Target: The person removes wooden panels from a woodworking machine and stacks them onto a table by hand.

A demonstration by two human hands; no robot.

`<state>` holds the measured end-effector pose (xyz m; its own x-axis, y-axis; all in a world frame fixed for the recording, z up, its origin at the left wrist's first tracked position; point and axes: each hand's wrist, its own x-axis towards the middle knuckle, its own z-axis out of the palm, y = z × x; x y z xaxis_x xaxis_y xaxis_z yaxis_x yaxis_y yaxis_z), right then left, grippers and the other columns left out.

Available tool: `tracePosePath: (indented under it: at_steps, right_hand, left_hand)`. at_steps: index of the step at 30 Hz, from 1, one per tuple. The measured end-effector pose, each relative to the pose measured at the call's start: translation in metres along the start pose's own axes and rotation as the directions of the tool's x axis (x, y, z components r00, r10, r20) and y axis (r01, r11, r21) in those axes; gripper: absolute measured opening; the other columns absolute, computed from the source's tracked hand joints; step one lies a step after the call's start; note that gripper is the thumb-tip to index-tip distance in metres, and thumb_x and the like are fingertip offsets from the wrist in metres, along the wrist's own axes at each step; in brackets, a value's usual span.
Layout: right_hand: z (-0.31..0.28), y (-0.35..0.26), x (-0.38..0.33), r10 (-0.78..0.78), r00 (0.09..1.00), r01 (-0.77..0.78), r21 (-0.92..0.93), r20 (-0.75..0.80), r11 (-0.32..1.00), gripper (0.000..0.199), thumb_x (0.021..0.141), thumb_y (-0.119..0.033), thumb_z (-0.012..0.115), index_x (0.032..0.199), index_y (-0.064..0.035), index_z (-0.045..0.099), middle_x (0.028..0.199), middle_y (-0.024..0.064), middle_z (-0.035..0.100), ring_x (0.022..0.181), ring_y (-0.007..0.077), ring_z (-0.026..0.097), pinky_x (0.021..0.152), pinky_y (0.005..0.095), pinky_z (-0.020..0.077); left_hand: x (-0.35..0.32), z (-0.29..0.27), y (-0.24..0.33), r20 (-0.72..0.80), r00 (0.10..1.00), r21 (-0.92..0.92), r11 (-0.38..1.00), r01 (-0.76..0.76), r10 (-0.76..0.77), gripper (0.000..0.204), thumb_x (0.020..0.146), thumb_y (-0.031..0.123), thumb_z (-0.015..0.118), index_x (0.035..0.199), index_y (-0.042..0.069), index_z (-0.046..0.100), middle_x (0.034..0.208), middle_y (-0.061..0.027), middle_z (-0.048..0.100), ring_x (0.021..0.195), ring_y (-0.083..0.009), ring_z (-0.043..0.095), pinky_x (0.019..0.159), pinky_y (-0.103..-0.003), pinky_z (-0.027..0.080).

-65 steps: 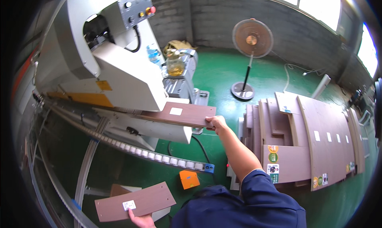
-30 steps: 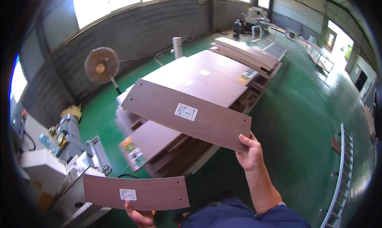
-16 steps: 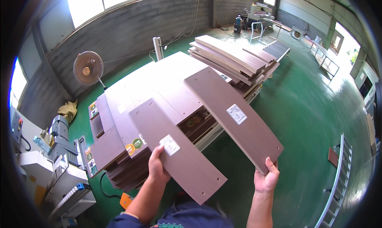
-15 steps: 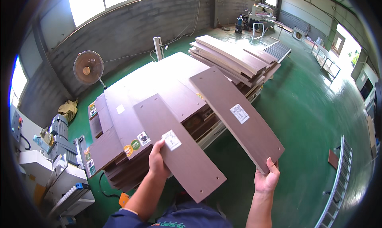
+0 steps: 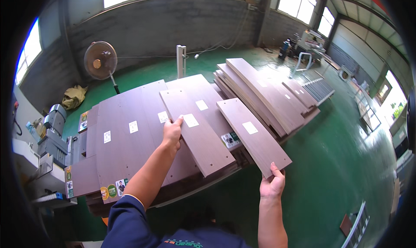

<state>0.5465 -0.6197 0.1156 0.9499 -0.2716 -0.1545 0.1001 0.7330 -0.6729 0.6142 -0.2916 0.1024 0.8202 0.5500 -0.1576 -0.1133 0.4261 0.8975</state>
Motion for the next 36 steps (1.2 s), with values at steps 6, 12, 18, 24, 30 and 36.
tracePosePath:
  at_steps: [6,12,18,24,30,36]
  right_hand:
    - [0.04,0.057,0.073,0.131,0.987,-0.135,0.041,0.088,0.99,0.035,0.078,0.004,0.055,0.112,0.0001,0.045,0.11,0.0099,0.051,0.102,0.0227,0.05,0.091,0.0329,0.0406]
    - [0.065,0.072,0.107,0.364,0.91,-0.336,-0.162,0.2,0.928,0.033,0.081,0.002,0.054,0.111,0.002,0.041,0.106,0.0132,0.052,0.089,0.0199,0.054,0.076,0.0302,0.0481]
    - [0.036,-0.005,0.152,0.674,0.677,-0.164,-0.831,0.297,0.532,0.008,0.079,-0.006,0.059,0.08,0.0006,0.054,0.065,0.0057,0.056,0.049,0.0099,0.052,0.046,0.0203,0.0411]
    - [0.111,0.032,0.241,0.381,0.671,0.415,-0.748,0.636,0.518,0.041,0.079,-0.01,0.059,0.116,0.0007,0.045,0.108,0.0128,0.051,0.098,0.0189,0.049,0.087,0.0295,0.0387]
    - [0.116,0.131,0.274,0.511,0.435,0.623,-0.658,0.741,0.423,0.07,0.073,-0.02,0.067,0.128,0.0055,0.031,0.129,0.0235,0.037,0.123,0.0326,0.034,0.103,0.0363,0.0256]
    - [0.13,0.148,0.272,0.435,0.436,0.646,-0.61,0.788,0.458,0.072,0.071,-0.016,0.068,0.129,0.0036,0.03,0.135,0.0234,0.03,0.125,0.0321,0.031,0.104,0.036,0.0247]
  left_hand:
    - [0.062,0.013,-0.014,-0.083,0.995,0.141,0.988,0.068,-0.057,0.036,0.086,0.02,0.054,0.107,-0.007,0.044,0.093,-0.0165,0.057,0.076,-0.0225,0.059,0.065,-0.034,0.051]
    - [0.069,0.028,0.012,-0.15,0.988,0.614,0.782,0.11,-0.021,0.05,0.083,0.029,0.057,0.115,-0.005,0.041,0.105,-0.0189,0.051,0.097,-0.0268,0.05,0.085,-0.039,0.04]
    - [0.04,0.017,0.03,0.083,0.977,0.985,0.13,-0.11,0.199,0.074,0.079,0.043,0.057,0.13,0.0,0.026,0.135,-0.0236,0.021,0.124,-0.0352,0.024,0.104,-0.041,0.02]
    - [0.014,0.024,-0.01,0.144,0.986,0.986,-0.101,-0.135,0.087,0.086,0.08,0.058,0.047,0.136,0.001,0.017,0.14,-0.0242,0.015,0.133,-0.0348,0.008,0.108,-0.041,0.007]
    - [0.035,0.041,-0.023,0.084,0.984,0.993,-0.092,-0.07,0.156,0.085,0.081,0.06,0.042,0.137,0.002,0.017,0.141,-0.022,0.016,0.134,-0.0295,0.006,0.108,-0.04,0.002]
    - [0.05,0.045,-0.021,0.085,0.984,0.995,-0.059,-0.076,0.159,0.085,0.08,0.061,0.043,0.138,0.004,0.016,0.142,-0.0213,0.015,0.134,-0.0297,0.006,0.108,-0.04,0.003]
